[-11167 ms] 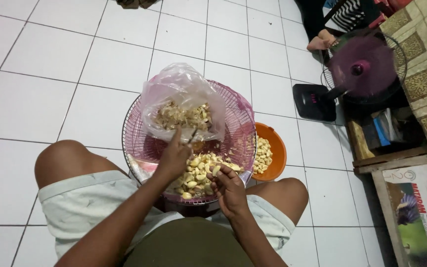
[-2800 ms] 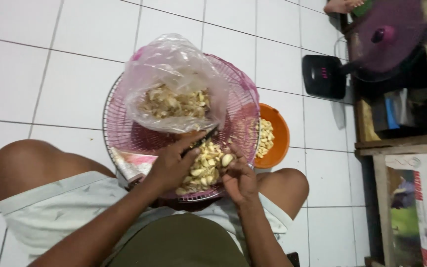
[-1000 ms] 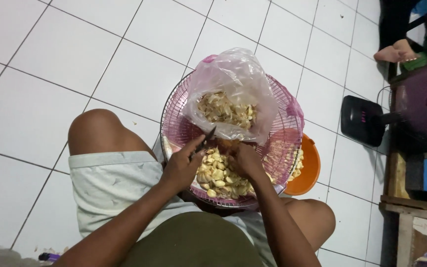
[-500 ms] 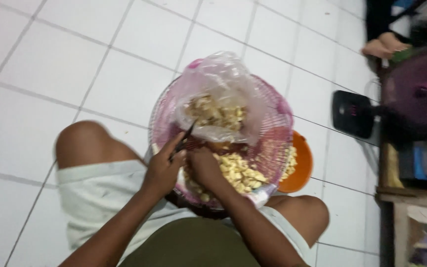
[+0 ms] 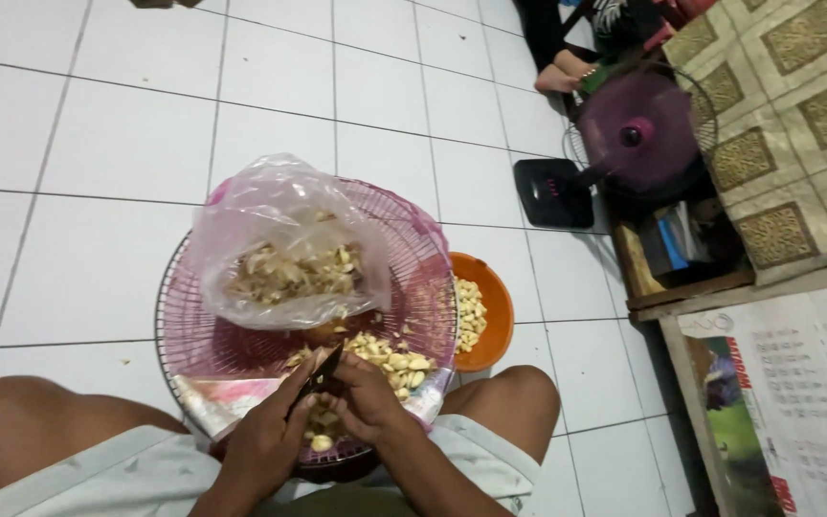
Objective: The person sits on the floor and peels garlic cloves using a small knife. They pick cloves from a plastic bag, peel them over a pink basket, and place the peeled cloves into an orange bowl.
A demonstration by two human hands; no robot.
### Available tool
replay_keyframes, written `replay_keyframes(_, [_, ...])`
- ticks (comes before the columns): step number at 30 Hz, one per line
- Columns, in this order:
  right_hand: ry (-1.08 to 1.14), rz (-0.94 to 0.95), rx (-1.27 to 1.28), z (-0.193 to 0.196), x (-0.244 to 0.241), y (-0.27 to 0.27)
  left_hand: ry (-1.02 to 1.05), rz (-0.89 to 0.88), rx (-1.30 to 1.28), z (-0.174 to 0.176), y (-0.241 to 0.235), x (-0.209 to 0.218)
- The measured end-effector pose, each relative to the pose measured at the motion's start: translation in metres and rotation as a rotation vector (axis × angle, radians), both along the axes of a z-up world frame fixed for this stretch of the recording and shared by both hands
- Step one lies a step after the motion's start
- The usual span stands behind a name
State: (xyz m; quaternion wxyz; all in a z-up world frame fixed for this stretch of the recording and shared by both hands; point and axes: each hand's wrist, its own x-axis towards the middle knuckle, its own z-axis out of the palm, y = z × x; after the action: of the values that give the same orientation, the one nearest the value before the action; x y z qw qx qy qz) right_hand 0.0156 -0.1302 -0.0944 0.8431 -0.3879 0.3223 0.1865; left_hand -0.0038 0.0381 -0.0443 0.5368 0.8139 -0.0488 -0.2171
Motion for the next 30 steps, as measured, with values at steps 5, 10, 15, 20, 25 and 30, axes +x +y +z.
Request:
replay_keyframes(5, [-0.007, -0.108, -0.025, -0.006, -0.004, 0.002, 0.135, -0.032, 0.046, 0.024, -0.006, 0.0])
replay_keyframes(10, [0.026, -0.134, -0.008, -0.013, -0.005, 0.007, 0.102, 0.054, 0.118, 0.001, -0.004, -0.005])
replay_keyframes(15, [0.07, -0.16, -0.016, -0.006, -0.006, 0.01, 0.057, 0.12, 0.066, 0.004, -0.004, -0.006])
replay_keyframes(20, [0.01, -0.081, -0.024, 0.008, -0.016, 0.009, 0.284, 0.207, 0.15, 0.031, -0.005, 0.01])
replay_keyframes(25, [-0.02, -0.049, -0.131, 0.039, -0.013, -0.001, 0.317, 0.34, -0.02, 0.04, -0.001, 0.02])
replay_keyframes(30, [-0.053, -0.256, -0.036, 0.036, -0.01, -0.015, 0.023, -0.116, 0.238, 0.041, -0.022, 0.01])
